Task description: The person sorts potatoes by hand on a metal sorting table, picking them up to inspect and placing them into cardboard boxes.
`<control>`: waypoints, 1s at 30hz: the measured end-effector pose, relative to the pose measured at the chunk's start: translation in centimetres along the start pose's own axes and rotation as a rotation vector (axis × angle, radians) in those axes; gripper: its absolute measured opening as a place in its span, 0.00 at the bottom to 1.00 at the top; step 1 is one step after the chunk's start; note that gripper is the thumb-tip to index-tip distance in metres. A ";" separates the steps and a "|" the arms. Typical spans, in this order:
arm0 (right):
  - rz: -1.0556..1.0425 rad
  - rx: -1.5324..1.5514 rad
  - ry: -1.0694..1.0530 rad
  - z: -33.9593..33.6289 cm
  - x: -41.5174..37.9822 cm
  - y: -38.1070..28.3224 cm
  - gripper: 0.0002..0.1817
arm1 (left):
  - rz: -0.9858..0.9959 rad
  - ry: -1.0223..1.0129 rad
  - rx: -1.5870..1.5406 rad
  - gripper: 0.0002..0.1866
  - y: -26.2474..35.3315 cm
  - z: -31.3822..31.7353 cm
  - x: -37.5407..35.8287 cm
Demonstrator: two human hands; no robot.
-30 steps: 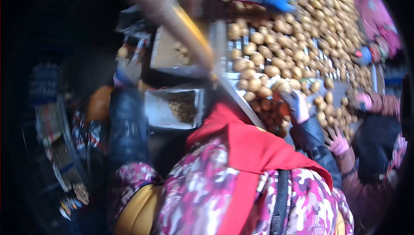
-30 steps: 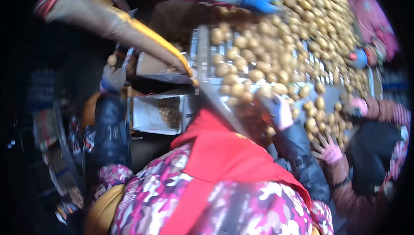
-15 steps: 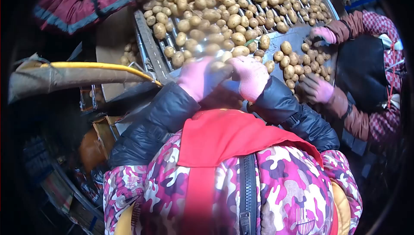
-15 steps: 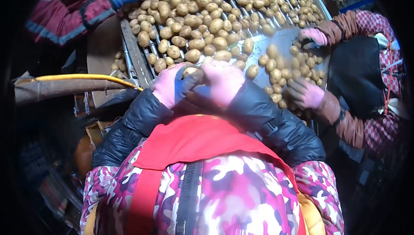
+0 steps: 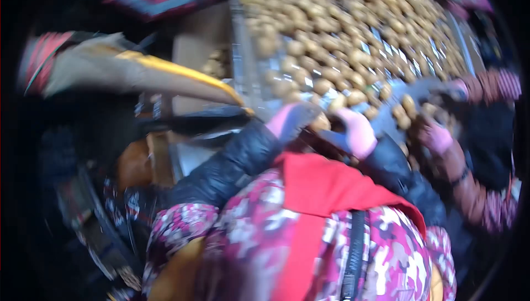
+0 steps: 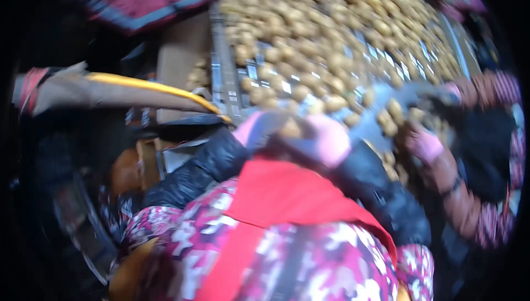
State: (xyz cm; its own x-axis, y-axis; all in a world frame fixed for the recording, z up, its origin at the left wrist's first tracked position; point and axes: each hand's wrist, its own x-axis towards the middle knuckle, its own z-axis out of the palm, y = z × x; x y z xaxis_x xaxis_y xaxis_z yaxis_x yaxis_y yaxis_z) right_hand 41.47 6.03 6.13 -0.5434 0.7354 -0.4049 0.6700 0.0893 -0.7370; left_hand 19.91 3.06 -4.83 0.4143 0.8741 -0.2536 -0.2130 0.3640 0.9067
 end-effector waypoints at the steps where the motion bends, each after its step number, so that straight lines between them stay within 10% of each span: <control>1: -0.032 0.115 0.072 1.3 0.0 1.6 0.29 | -0.084 0.065 -0.289 0.19 0.0 -0.7 -1.5; 5: -0.128 0.386 0.284 2.6 1.7 10.2 0.25 | -0.137 0.261 -0.484 0.24 -0.2 -4.8 -6.3; 10: 0.337 1.218 0.209 3.2 0.8 11.9 0.31 | -0.308 0.461 0.050 0.22 2.9 -16.7 -16.3; 15: 0.394 1.239 0.172 3.9 0.7 11.3 0.31 | 0.391 0.994 -0.634 0.25 12.8 -31.2 -16.6; 19: 0.117 1.342 0.066 4.3 1.0 9.6 0.29 | 0.272 1.322 -0.302 0.36 16.4 -28.8 -16.6; 20: 0.155 1.581 -0.136 3.1 0.9 9.7 0.28 | 0.079 1.181 -0.245 0.31 13.8 -30.5 -16.8; 21: 0.003 1.653 -0.137 3.3 1.4 9.9 0.28 | -0.005 0.422 -0.560 0.24 10.7 -31.7 -16.1; 25: 0.210 1.608 0.323 2.9 1.0 6.3 0.27 | -0.658 0.377 -0.107 0.19 8.5 -10.4 -12.7; 28: 0.224 1.376 0.267 2.2 -0.1 3.6 0.24 | -0.390 -0.059 -0.194 0.30 5.6 -2.8 -9.3; 30: 0.043 1.042 0.315 3.4 -0.2 3.1 0.21 | -0.414 -0.002 -0.376 0.32 5.2 1.1 -5.2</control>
State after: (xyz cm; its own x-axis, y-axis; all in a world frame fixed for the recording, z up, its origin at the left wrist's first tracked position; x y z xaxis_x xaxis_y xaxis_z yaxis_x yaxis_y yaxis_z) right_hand 41.91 3.89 2.07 -0.2760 0.8767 -0.3939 -0.1537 -0.4448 -0.8823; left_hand 17.67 0.06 1.53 0.5324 0.6331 -0.5620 -0.3329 0.7670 0.5486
